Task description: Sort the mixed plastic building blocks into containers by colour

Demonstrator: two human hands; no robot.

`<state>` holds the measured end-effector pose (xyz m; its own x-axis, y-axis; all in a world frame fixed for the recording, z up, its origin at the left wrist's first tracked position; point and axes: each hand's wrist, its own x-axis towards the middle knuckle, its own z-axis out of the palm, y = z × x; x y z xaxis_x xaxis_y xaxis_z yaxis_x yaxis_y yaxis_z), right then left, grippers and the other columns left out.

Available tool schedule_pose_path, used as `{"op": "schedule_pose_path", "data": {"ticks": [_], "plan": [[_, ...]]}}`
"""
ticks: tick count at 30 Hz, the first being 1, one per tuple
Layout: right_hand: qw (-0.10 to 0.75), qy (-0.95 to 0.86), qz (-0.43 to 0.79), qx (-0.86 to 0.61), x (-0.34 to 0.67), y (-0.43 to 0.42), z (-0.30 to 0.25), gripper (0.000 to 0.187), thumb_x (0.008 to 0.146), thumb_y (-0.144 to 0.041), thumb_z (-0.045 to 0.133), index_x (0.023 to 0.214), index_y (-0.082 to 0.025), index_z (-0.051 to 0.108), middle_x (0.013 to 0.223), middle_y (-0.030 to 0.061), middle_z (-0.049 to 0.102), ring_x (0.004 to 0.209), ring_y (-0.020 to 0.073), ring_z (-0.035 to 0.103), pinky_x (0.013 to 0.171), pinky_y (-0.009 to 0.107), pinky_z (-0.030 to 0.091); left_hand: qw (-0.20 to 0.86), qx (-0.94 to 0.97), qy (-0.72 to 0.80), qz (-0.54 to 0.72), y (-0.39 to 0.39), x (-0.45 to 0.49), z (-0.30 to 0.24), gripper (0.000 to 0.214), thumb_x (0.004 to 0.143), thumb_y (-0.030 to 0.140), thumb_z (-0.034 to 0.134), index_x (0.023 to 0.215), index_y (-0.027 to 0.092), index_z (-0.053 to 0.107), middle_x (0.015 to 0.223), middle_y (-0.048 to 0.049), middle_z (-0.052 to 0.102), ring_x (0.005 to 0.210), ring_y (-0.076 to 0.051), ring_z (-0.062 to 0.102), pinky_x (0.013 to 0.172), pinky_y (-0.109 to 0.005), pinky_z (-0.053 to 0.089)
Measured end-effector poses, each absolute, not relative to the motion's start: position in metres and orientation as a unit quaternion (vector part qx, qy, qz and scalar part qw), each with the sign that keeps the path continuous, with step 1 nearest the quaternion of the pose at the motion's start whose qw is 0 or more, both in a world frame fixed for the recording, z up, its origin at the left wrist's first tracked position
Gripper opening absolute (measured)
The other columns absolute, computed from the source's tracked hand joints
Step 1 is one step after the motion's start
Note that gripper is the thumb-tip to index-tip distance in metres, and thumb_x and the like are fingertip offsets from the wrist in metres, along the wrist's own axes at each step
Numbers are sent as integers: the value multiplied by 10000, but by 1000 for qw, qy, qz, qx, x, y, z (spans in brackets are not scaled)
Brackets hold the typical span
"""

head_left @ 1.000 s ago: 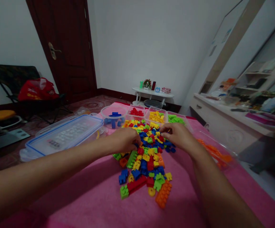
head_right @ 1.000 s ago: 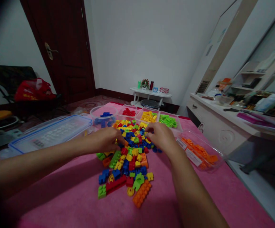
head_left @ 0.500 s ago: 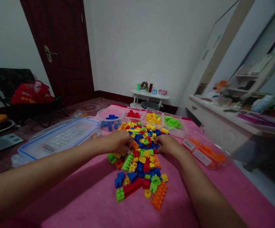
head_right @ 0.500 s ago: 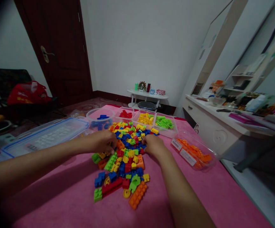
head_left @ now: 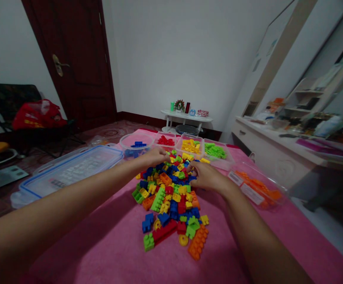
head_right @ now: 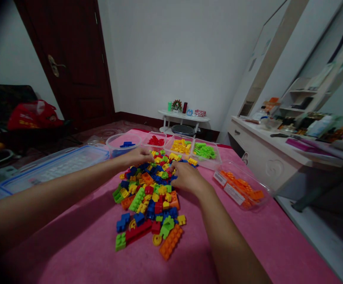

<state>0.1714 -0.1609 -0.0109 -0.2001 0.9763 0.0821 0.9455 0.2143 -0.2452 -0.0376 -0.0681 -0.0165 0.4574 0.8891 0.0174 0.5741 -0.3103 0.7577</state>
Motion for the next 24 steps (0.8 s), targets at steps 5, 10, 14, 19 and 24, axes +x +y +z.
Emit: {"op": "schedule_pose_path", "data": {"ticks": [5, 10, 14, 19, 24], "plan": [[72, -792, 111, -596, 168, -158, -21, 259, 601, -242, 694, 851, -186, 658, 826, 17, 649, 722, 143, 550, 595, 217, 341, 90, 883, 450, 93, -78, -24, -17, 427, 532, 562, 690, 722, 180, 700, 670, -64, 640, 634, -198, 565, 556, -264, 350], [62, -780, 84, -617, 166, -157, -24, 161, 628, -194, 647, 788, -178, 659, 775, 22, 652, 687, 141, 549, 564, 224, 319, 21, 889, 452, 62, -88, -16, -13, 333, 500, 430, 747, 698, 174, 668, 752, -106, 647, 754, -265, 594, 602, -282, 376], [64, -767, 91, -632, 171, -161, -12, 92, 625, -146, 626, 710, -176, 643, 706, 12, 641, 645, 129, 546, 549, 214, 319, 122, 873, 456, 119, -89, -16, -11, 341, 569, 488, 693, 551, 165, 583, 583, -53, 565, 651, -213, 562, 549, -259, 347], [193, -746, 24, -637, 168, -173, 21, 108, 672, -193, 636, 772, -171, 669, 726, 21, 649, 659, 134, 544, 588, 228, 344, 582, 669, 413, 206, -106, -13, -4, 312, 730, 452, 537, 743, 145, 590, 707, -42, 615, 607, -130, 550, 442, -183, 341], [319, -755, 7, -573, 141, -180, 27, 166, 696, -257, 670, 842, -179, 674, 774, 16, 650, 665, 127, 540, 598, 227, 363, 849, 418, 259, 192, -128, -6, -4, 330, 782, 432, 529, 915, 131, 561, 735, -68, 624, 635, -160, 635, 397, -159, 425]]}}
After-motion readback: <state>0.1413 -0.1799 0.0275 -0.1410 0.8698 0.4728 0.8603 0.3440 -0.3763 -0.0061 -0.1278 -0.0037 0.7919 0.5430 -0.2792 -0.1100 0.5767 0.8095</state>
